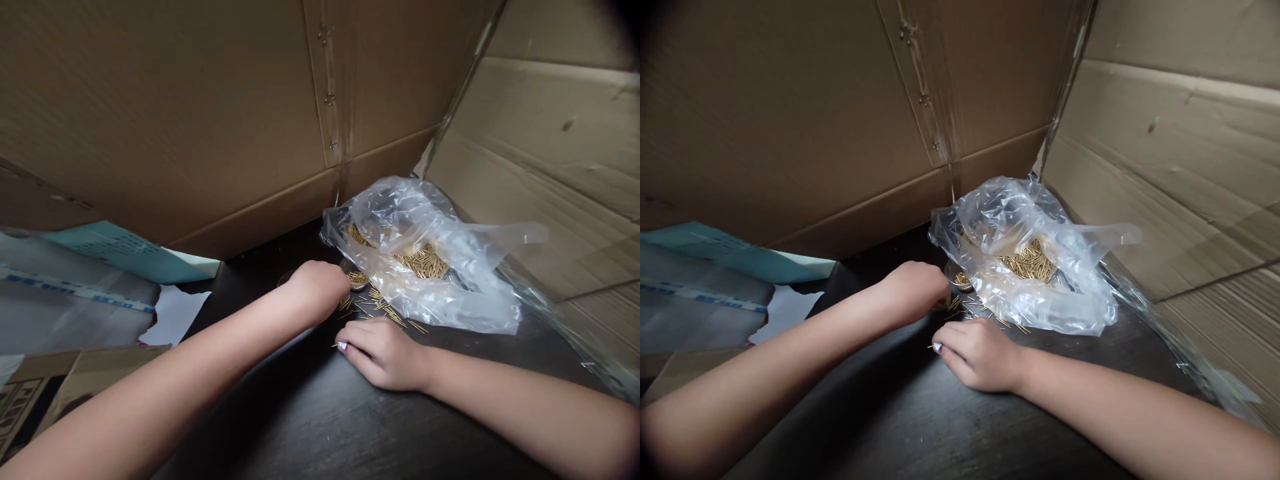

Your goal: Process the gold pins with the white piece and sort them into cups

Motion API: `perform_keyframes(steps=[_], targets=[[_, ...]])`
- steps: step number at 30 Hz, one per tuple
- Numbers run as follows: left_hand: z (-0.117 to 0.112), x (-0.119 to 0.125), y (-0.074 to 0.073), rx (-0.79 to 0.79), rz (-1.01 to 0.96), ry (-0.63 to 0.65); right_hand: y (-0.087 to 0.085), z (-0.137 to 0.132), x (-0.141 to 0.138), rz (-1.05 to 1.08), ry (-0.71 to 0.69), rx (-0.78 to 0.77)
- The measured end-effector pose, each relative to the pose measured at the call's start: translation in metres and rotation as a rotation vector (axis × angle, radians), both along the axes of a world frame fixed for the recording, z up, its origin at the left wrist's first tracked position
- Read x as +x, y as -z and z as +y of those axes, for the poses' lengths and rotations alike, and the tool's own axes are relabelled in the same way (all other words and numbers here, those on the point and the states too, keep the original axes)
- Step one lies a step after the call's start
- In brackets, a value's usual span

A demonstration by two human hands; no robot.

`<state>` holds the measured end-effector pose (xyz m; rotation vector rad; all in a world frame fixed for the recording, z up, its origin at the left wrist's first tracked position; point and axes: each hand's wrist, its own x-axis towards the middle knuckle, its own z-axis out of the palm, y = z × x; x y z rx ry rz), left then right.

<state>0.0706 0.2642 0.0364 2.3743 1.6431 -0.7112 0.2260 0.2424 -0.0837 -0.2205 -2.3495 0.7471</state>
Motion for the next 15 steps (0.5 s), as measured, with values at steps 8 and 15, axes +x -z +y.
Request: perform_keyframes(steps=[8, 15], targets=[[0.0, -0.018, 0.001, 0.042, -0.054, 0.059, 0.0, -0.001, 0.0, 0.002, 0.007, -0.014], [-0.018, -0.033, -0.018, 0.229, -0.313, -0.047, -0.002, -0.002, 0.0, 0.084, 0.023, -0.055]])
